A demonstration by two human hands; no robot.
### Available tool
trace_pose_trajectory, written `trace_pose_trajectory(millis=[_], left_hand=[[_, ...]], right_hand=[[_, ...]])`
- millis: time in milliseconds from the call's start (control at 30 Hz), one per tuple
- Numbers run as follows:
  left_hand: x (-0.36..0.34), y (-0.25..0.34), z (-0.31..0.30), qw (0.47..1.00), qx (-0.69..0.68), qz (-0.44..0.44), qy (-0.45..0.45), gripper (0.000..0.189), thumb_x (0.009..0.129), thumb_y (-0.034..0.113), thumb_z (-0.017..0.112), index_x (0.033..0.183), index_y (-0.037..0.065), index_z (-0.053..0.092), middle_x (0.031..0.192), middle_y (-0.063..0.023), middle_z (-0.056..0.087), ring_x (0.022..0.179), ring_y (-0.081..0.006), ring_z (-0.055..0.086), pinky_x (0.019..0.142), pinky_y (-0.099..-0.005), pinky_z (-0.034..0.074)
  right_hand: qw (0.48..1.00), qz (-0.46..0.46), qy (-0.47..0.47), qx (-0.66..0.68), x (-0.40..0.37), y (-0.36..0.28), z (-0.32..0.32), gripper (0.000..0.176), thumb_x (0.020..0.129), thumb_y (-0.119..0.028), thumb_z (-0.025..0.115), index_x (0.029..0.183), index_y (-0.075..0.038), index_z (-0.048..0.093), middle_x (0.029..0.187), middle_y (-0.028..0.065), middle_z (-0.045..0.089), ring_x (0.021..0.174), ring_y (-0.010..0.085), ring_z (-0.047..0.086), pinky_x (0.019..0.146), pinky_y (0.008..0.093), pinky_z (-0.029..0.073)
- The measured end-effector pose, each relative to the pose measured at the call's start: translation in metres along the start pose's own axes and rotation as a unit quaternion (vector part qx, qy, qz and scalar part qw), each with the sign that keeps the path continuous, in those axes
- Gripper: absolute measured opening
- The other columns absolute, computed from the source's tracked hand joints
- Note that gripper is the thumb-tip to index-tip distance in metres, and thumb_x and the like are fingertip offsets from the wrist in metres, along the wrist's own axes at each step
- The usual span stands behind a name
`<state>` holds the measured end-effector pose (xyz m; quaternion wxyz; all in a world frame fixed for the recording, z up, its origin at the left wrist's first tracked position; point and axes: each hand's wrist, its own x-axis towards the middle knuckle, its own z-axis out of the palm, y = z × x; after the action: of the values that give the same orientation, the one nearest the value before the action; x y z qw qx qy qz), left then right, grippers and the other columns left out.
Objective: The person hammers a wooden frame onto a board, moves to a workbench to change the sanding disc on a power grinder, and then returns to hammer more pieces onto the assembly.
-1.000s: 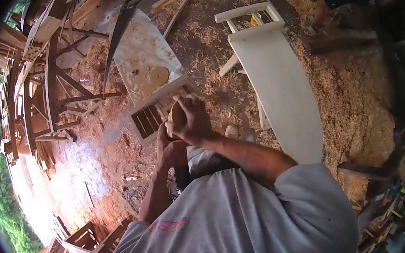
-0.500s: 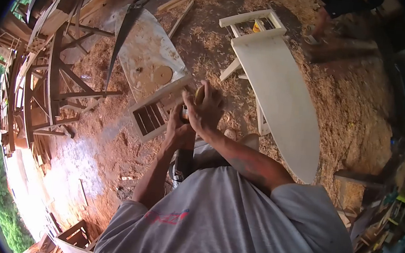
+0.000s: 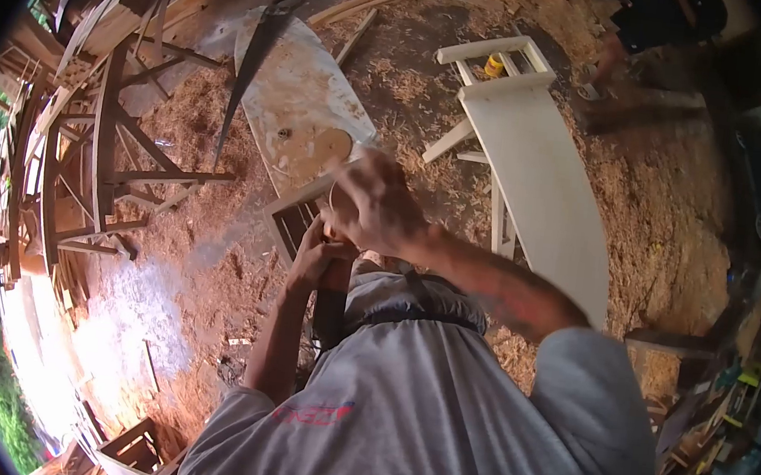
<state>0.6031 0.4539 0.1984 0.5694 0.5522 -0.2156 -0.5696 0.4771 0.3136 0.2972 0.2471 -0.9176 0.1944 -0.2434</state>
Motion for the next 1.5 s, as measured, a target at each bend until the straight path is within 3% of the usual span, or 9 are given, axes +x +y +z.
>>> trace_pose_trajectory(millis=[33, 167, 300, 433, 633, 767, 1200, 1367, 1500], left_hand=[[-0.004, -0.006, -0.006, 1.000, -0.002, 0.002, 0.004, 0.070, 0.065, -0.005, 0.070, 0.131, -0.001, 0.046, 0.107, -0.0094, 0.064, 0.097, -0.0193, 0.064, 0.082, -0.0308, 0.055], [-0.028, 0.011, -0.021, 0.994, 0.057, 0.062, 0.075, 0.072, 0.068, -0.002, 0.070, 0.135, -0.002, 0.043, 0.100, -0.0071, 0.065, 0.093, -0.0168, 0.065, 0.082, -0.0291, 0.054], [-0.039, -0.004, -0.042, 0.995, -0.065, -0.005, 0.073, 0.074, 0.067, -0.005, 0.070, 0.135, -0.002, 0.044, 0.105, -0.0089, 0.064, 0.097, -0.0173, 0.062, 0.083, -0.0305, 0.053], [-0.057, 0.010, -0.034, 0.993, -0.063, -0.001, 0.101, 0.077, 0.061, -0.007, 0.073, 0.134, -0.002, 0.046, 0.110, -0.0105, 0.064, 0.099, -0.0191, 0.062, 0.085, -0.0331, 0.053], [-0.070, -0.012, -0.057, 0.987, -0.085, -0.056, 0.127, 0.075, 0.061, -0.004, 0.073, 0.131, -0.002, 0.048, 0.109, -0.0111, 0.064, 0.098, -0.0203, 0.063, 0.085, -0.0326, 0.053], [-0.090, -0.019, -0.064, 0.981, -0.107, -0.052, 0.154, 0.071, 0.058, 0.000, 0.073, 0.126, 0.001, 0.053, 0.103, -0.0069, 0.063, 0.092, -0.0170, 0.062, 0.084, -0.0296, 0.050], [-0.149, -0.037, -0.089, 0.950, -0.154, -0.088, 0.255, 0.070, 0.060, 0.000, 0.071, 0.126, 0.002, 0.051, 0.098, -0.0068, 0.064, 0.083, -0.0180, 0.063, 0.077, -0.0304, 0.053], [-0.137, -0.037, -0.094, 0.966, -0.122, -0.095, 0.206, 0.074, 0.059, 0.001, 0.073, 0.129, 0.002, 0.051, 0.101, -0.0064, 0.064, 0.086, -0.0174, 0.063, 0.080, -0.0309, 0.052], [-0.115, -0.036, -0.090, 0.981, -0.092, -0.094, 0.146, 0.075, 0.059, 0.000, 0.075, 0.130, 0.002, 0.051, 0.104, -0.0063, 0.064, 0.090, -0.0168, 0.063, 0.082, -0.0305, 0.052]], right_hand=[[0.990, 0.142, -0.007, -0.022, 0.003, -0.005, 0.026, 0.065, 0.085, -0.043, 0.070, 0.132, -0.004, 0.049, 0.130, 0.0296, 0.047, 0.120, 0.0449, 0.048, 0.102, 0.0549, 0.036], [0.960, -0.100, -0.171, 0.197, 0.004, -0.040, 0.038, 0.050, 0.085, -0.050, 0.070, 0.101, -0.003, 0.067, 0.107, 0.0105, 0.067, 0.121, 0.0275, 0.052, 0.113, 0.0575, 0.022], [0.998, 0.041, -0.023, 0.044, 0.023, -0.034, 0.051, 0.085, 0.077, -0.062, 0.072, 0.133, -0.002, 0.050, 0.133, 0.0274, 0.046, 0.122, 0.0450, 0.049, 0.109, 0.0591, 0.030], [0.957, 0.125, -0.258, 0.047, 0.025, -0.046, 0.059, 0.087, 0.073, -0.051, 0.077, 0.139, -0.004, 0.044, 0.132, 0.0287, 0.042, 0.125, 0.0504, 0.042, 0.106, 0.0540, 0.039], [0.931, -0.176, -0.313, 0.070, 0.057, -0.034, 0.073, 0.079, 0.072, -0.039, 0.078, 0.138, -0.009, 0.046, 0.132, 0.0213, 0.042, 0.127, 0.0419, 0.044, 0.102, 0.0549, 0.043], [0.942, 0.225, -0.247, 0.003, 0.119, 0.024, 0.153, 0.098, 0.069, -0.046, 0.078, 0.150, -0.016, 0.031, 0.146, 0.0228, 0.030, 0.133, 0.0430, 0.038, 0.104, 0.0546, 0.043], [0.923, 0.364, -0.108, 0.061, 0.106, 0.146, 0.234, 0.072, 0.094, -0.059, 0.047, 0.151, -0.017, 0.037, 0.156, 0.0228, 0.022, 0.144, 0.0425, 0.021, 0.117, 0.0568, 0.017], [0.953, 0.193, -0.219, -0.082, 0.098, 0.153, 0.207, 0.060, 0.081, -0.021, 0.070, 0.138, -0.015, 0.053, 0.146, 0.0193, 0.038, 0.133, 0.0413, 0.037, 0.109, 0.0533, 0.034], [0.901, 0.383, -0.178, -0.104, 0.114, 0.141, 0.204, 0.060, 0.070, -0.026, 0.082, 0.123, -0.010, 0.059, 0.141, 0.0146, 0.041, 0.133, 0.0380, 0.038, 0.104, 0.0501, 0.040]])
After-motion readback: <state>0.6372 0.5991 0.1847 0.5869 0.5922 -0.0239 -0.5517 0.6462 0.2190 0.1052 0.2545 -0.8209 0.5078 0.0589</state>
